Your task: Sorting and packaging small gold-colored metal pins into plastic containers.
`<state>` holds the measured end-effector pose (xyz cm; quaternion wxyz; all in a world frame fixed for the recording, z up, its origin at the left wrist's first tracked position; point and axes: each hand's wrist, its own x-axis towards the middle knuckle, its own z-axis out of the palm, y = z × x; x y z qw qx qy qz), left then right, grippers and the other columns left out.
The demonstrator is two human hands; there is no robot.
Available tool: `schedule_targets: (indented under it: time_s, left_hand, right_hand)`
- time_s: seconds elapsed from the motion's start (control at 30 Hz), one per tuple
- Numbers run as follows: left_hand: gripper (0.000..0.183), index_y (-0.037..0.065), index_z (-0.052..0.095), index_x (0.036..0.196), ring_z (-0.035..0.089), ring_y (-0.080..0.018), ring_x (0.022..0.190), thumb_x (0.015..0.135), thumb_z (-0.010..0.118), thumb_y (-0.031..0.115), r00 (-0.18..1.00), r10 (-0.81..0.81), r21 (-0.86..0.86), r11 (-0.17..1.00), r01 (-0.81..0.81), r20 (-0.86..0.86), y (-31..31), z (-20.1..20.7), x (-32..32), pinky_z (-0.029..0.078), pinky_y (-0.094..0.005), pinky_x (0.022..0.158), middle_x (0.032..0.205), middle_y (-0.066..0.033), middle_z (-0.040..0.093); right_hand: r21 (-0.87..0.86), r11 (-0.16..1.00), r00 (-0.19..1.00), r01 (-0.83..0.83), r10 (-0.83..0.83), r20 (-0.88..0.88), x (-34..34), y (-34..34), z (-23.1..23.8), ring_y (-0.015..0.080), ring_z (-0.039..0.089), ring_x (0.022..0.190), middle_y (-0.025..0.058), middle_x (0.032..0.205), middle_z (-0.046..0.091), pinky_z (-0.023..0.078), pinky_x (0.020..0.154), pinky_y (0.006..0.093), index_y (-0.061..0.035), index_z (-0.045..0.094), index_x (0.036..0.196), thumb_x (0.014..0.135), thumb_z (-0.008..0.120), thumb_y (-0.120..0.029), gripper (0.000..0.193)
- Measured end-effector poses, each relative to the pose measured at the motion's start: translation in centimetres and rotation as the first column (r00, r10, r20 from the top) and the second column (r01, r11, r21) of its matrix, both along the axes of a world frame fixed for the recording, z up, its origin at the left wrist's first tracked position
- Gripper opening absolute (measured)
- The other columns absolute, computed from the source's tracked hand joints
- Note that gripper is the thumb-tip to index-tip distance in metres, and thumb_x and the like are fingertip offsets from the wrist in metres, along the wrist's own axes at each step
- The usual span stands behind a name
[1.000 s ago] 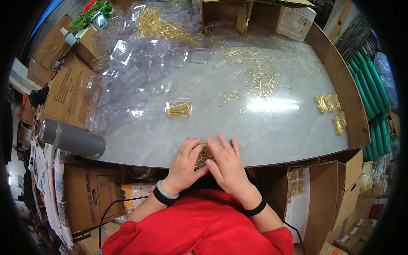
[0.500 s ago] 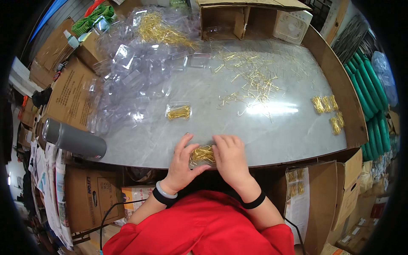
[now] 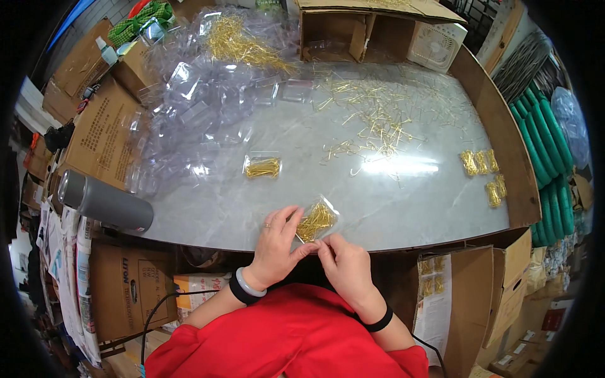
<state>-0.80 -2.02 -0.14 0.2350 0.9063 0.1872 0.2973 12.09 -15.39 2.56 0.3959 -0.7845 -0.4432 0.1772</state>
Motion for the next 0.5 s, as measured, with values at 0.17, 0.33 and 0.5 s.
schedule_targets:
  time_s: [0.17,0.33,0.5]
  left_hand:
    - [0.068,-0.004,0.052,0.136,0.047,-0.0399,0.128,0.087,0.077,0.035,1.000,-0.008,0.039,0.999,0.009,-0.024,-0.1,0.1,0.2,0.040,-0.0494,0.110,0.139,-0.0207,0.048]
    - [0.068,-0.002,0.052,0.137,0.046,-0.0422,0.131,0.086,0.079,0.033,0.999,-0.038,0.016,0.999,0.038,0.005,0.2,-0.6,0.0,0.040,-0.0504,0.111,0.142,-0.0217,0.047]
    - [0.063,-0.003,0.054,0.133,0.046,-0.0419,0.134,0.083,0.080,0.025,0.997,-0.066,0.029,0.997,0.065,0.038,0.4,0.2,0.3,0.039,-0.0507,0.113,0.141,-0.0209,0.049]
  right_hand:
    - [0.078,0.984,0.984,0.159,-0.164,0.067,1.0,0.8,0.0,0.0341,0.070,0.065,0.0168,0.074,0.069,0.051,0.057,0.0416,-0.0051,0.070,0.101,0.095,0.066,-0.012,0.010]
    - [0.090,0.993,0.997,0.078,-0.078,0.003,0.2,0.9,0.2,0.0327,0.071,0.067,0.0171,0.075,0.070,0.054,0.061,0.0405,-0.0053,0.070,0.111,0.094,0.066,-0.010,0.018]
    - [0.149,0.981,0.936,0.121,-0.163,0.312,1.7,2.3,1.1,0.0352,0.063,0.086,0.0167,0.096,0.066,0.051,0.078,0.0436,-0.0037,0.067,0.117,0.093,0.064,-0.005,0.024]
